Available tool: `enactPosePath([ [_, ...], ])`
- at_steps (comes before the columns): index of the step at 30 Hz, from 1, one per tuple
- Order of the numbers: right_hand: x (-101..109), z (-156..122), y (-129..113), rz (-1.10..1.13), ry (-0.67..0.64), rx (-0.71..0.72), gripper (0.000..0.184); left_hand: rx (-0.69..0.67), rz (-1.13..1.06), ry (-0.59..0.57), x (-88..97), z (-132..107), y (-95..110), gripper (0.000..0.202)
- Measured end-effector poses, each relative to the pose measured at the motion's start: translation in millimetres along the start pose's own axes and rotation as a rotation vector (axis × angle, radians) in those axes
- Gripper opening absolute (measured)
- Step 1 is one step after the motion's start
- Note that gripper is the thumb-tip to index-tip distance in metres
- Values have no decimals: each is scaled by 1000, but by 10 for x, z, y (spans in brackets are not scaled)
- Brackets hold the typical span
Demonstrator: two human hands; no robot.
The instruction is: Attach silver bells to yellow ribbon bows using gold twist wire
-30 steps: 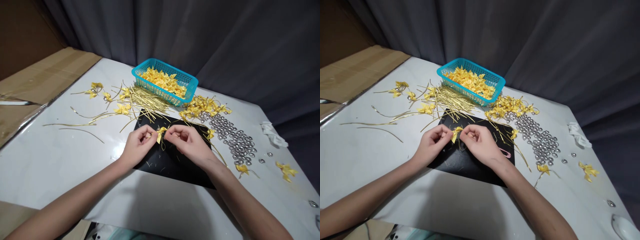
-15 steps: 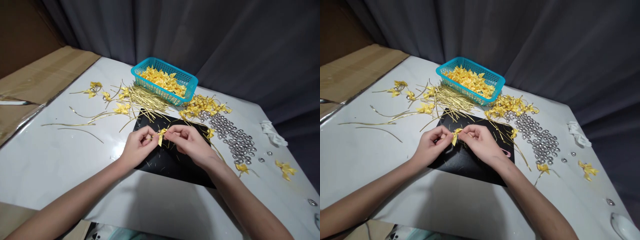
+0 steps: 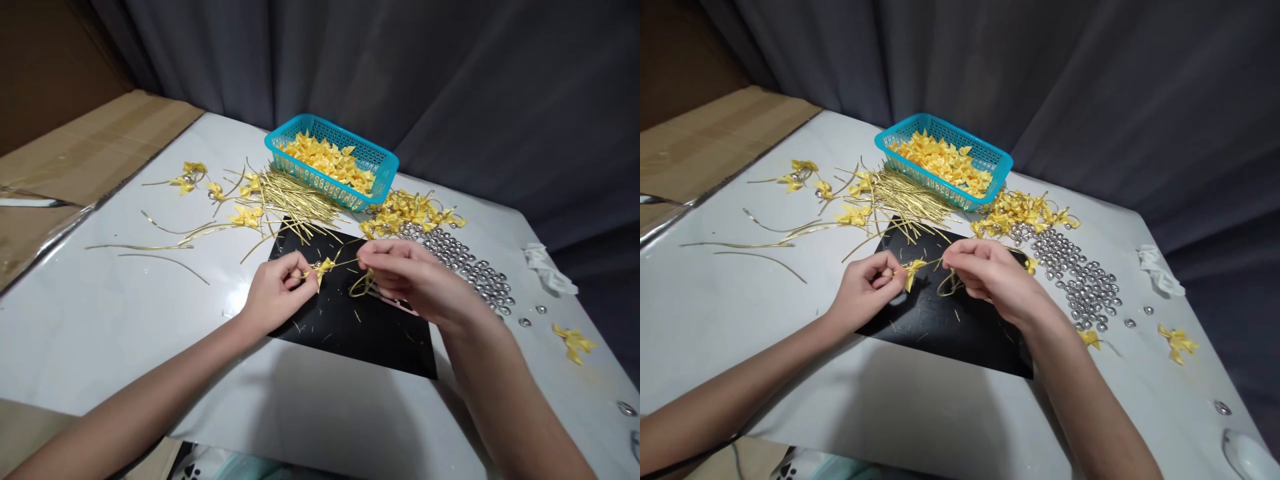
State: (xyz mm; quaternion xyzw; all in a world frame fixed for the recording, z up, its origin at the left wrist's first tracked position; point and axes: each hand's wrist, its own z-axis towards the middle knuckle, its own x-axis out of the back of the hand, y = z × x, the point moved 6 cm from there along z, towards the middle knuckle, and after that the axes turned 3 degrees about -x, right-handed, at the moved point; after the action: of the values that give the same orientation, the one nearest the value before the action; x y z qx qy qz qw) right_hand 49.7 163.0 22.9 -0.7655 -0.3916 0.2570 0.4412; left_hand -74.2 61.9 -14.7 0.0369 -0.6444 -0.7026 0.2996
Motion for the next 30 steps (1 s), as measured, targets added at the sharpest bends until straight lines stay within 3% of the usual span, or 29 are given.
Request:
enactPosePath([
  [3, 119, -57, -72, 57, -29, -16, 19, 36, -13, 12, 3, 8, -28, 18],
  [9, 304, -253, -250, 96, 45, 9, 20, 72, 27, -24, -33, 18, -103, 17],
  [14, 397, -333, -335, 64, 125, 46, 24, 101, -67, -167, -137, 15, -117, 15],
  [18, 477, -192, -294, 116, 192, 91, 17, 154, -227, -306, -229, 4, -57, 20],
  [24, 374, 52, -120, 47, 152, 56, 11, 207, -356, -330, -238, 15, -18, 25],
  [27, 272, 84, -49, -104, 113, 24, 19, 202, -362, -315, -231, 19, -30, 26],
  [30, 239, 84, -22, -213, 163, 23, 25, 201, -349, -315, -234, 12, -40, 27],
])
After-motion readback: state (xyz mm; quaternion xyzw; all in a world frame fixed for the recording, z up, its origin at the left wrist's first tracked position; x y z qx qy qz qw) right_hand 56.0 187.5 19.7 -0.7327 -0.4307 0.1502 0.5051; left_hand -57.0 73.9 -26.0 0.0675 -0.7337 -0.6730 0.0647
